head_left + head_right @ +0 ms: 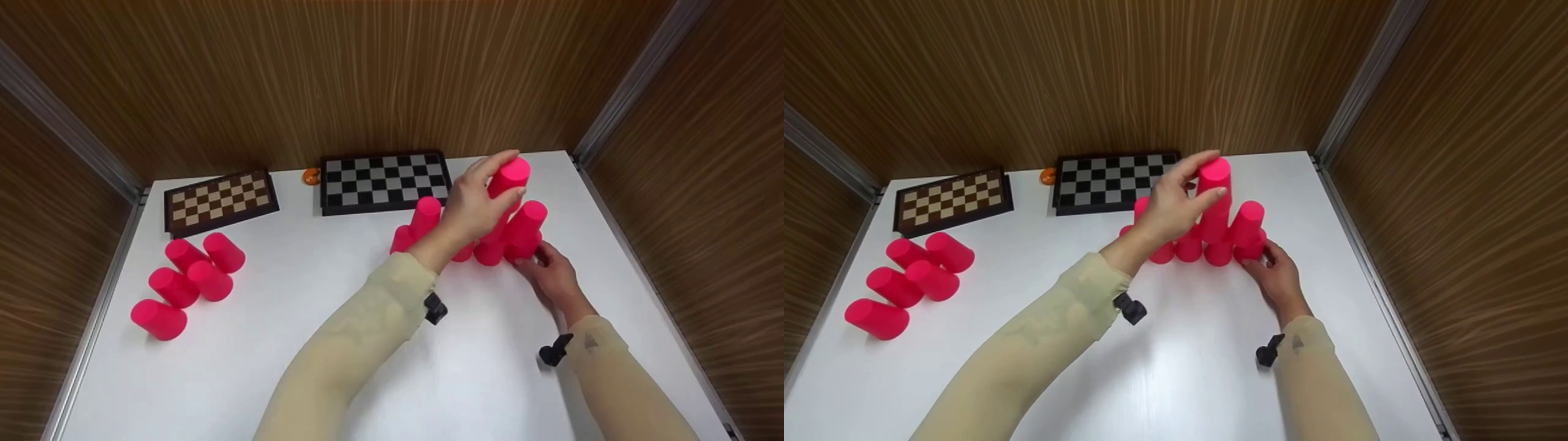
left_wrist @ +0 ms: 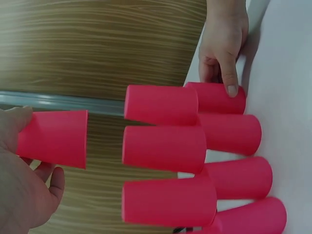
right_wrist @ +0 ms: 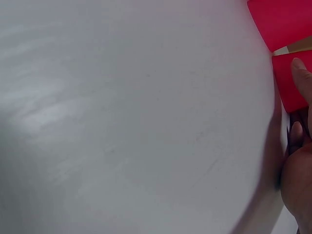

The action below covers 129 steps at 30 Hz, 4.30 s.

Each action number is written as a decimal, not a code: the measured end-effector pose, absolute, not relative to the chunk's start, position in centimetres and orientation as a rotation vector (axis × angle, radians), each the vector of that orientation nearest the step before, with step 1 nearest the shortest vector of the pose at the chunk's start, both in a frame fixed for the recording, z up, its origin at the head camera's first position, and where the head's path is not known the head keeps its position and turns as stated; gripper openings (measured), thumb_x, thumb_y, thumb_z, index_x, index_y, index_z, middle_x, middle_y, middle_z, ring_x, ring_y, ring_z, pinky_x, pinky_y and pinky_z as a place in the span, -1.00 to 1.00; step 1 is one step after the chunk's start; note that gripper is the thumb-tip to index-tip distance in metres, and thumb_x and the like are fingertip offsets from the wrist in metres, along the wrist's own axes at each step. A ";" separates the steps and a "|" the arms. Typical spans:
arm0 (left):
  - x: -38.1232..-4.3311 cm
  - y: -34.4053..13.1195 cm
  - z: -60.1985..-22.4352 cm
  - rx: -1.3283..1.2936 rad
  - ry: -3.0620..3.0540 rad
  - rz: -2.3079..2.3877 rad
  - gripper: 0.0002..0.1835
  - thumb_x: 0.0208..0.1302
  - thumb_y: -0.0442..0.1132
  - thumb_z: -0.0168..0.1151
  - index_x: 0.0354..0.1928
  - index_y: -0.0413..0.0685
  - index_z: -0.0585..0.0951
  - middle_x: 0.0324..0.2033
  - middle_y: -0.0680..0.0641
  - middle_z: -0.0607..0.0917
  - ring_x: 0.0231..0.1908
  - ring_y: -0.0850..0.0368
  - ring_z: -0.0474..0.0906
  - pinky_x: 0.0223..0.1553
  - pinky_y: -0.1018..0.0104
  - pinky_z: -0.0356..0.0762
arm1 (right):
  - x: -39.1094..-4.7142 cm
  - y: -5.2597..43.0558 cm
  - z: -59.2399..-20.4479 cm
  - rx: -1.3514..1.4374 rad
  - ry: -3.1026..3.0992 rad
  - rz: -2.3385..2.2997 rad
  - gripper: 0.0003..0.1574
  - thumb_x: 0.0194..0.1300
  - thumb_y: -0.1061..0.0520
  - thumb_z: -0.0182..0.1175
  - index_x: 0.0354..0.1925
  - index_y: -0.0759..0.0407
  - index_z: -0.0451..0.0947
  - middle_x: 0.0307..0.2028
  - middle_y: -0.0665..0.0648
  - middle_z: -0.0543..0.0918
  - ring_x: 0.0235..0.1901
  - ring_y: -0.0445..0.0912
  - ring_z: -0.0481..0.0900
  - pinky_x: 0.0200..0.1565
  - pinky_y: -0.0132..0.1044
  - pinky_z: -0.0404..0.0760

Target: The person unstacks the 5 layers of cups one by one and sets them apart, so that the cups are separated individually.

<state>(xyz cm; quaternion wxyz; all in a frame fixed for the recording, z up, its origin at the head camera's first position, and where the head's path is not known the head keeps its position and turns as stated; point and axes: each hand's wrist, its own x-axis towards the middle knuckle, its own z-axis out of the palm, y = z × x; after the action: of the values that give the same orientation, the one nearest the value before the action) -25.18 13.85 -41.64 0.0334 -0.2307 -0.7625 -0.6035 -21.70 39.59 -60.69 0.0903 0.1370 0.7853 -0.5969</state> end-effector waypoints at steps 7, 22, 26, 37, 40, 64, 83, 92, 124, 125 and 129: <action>-24.0 7.9 -41.9 -0.618 -2.277 -1.848 -0.33 0.43 -0.21 0.43 0.53 0.12 0.47 0.33 0.02 0.55 0.23 0.23 0.52 0.13 0.42 0.61 | -22.0 40.0 -60.8 0.398 2.418 -1.678 0.14 0.34 -0.32 0.44 0.68 -0.18 0.14 0.60 0.10 0.23 0.59 0.15 0.12 0.43 -0.04 0.44; -20.0 -5.8 -46.7 -0.220 -2.186 -1.748 -0.31 0.36 -0.18 0.50 0.50 0.03 0.49 0.29 0.00 0.59 0.21 0.08 0.52 0.16 0.04 0.61 | -21.8 40.0 -60.8 0.374 2.442 -1.621 0.16 0.36 -0.33 0.41 0.70 -0.15 0.09 0.64 0.14 0.16 0.61 0.21 0.05 0.45 0.06 0.40; -18.5 -9.4 -48.0 -0.098 -2.175 -1.767 -0.30 0.36 -0.19 0.50 0.50 0.00 0.49 0.32 0.00 0.58 0.23 0.04 0.50 0.13 0.06 0.63 | -21.7 39.8 -60.9 0.369 2.461 -1.605 0.15 0.36 -0.34 0.41 0.69 -0.15 0.10 0.63 0.13 0.17 0.61 0.21 0.07 0.44 0.05 0.43; -13.8 -18.1 -52.2 0.273 -2.237 -1.653 -0.25 0.35 -0.21 0.51 0.55 0.04 0.44 0.32 -0.08 0.56 0.23 0.02 0.52 -0.01 0.53 0.60 | -21.6 39.6 -61.2 0.372 2.457 -1.605 0.16 0.36 -0.35 0.40 0.69 -0.14 0.09 0.61 0.13 0.21 0.59 0.18 0.11 0.47 0.08 0.39; -12.5 -20.0 -53.2 0.376 -2.230 -1.654 -0.23 0.36 -0.20 0.49 0.57 0.07 0.41 0.34 -0.08 0.54 0.24 0.03 0.49 -0.02 0.62 0.57 | -21.7 39.8 -61.0 0.371 2.443 -1.623 0.16 0.36 -0.34 0.40 0.70 -0.15 0.09 0.61 0.11 0.21 0.58 0.17 0.12 0.46 0.06 0.41; -9.8 -26.6 -57.7 0.742 -2.199 -1.657 -0.21 0.46 -0.21 0.39 0.63 0.24 0.30 0.52 -0.04 0.34 0.51 -0.08 0.27 0.26 0.34 0.52 | -21.6 39.6 -60.8 0.362 2.486 -1.596 0.17 0.36 -0.35 0.40 0.70 -0.11 0.09 0.63 0.14 0.20 0.61 0.18 0.10 0.49 0.06 0.34; -9.9 -26.9 -58.5 0.810 -2.230 -1.628 -0.23 0.49 -0.16 0.36 0.64 0.29 0.28 0.55 -0.05 0.31 0.53 -0.09 0.24 0.36 0.05 0.47 | -21.7 39.8 -60.8 0.381 2.467 -1.598 0.17 0.35 -0.36 0.40 0.70 -0.16 0.09 0.61 0.13 0.21 0.58 0.19 0.13 0.46 0.10 0.40; -9.9 -27.0 -58.7 0.812 -2.254 -1.572 -0.22 0.49 -0.16 0.35 0.65 0.25 0.26 0.55 -0.07 0.31 0.52 -0.11 0.25 0.37 -0.01 0.47 | -21.6 39.7 -60.9 0.334 2.464 -1.675 0.08 0.42 -0.21 0.41 0.69 -0.08 0.12 0.63 0.15 0.19 0.62 0.16 0.06 0.46 -0.02 0.39; -17.8 -9.9 -48.5 -0.191 -2.239 -1.639 -0.34 0.34 -0.28 0.51 0.45 -0.12 0.53 0.38 -0.08 0.58 0.36 0.03 0.50 0.30 -0.06 0.51 | -21.6 39.5 -60.9 0.416 2.392 -1.705 0.10 0.38 -0.27 0.43 0.68 -0.22 0.13 0.62 0.09 0.19 0.60 0.15 0.10 0.43 -0.06 0.45; -18.3 -8.8 -48.5 -0.235 -2.251 -1.650 -0.35 0.35 -0.27 0.51 0.45 -0.12 0.53 0.38 -0.08 0.58 0.35 0.04 0.51 0.30 -0.05 0.52 | -21.7 39.5 -60.9 0.422 2.394 -1.705 0.10 0.37 -0.28 0.43 0.67 -0.23 0.14 0.62 0.08 0.19 0.59 0.15 0.10 0.42 -0.07 0.45; -20.1 -5.0 -48.1 -0.360 -2.320 -1.668 -0.35 0.37 -0.22 0.50 0.46 -0.06 0.52 0.37 -0.07 0.58 0.35 0.04 0.50 0.30 -0.06 0.53 | -21.6 39.6 -60.9 0.419 2.402 -1.686 0.13 0.34 -0.32 0.43 0.68 -0.24 0.12 0.62 0.08 0.19 0.59 0.16 0.11 0.43 -0.03 0.45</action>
<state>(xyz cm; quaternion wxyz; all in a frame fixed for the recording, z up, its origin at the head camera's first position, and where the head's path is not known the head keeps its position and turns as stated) -20.07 -4.97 -48.07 0.1306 -0.1240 -0.7987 -0.5742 -21.56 39.64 -60.88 0.0884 0.1406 0.8071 -0.5665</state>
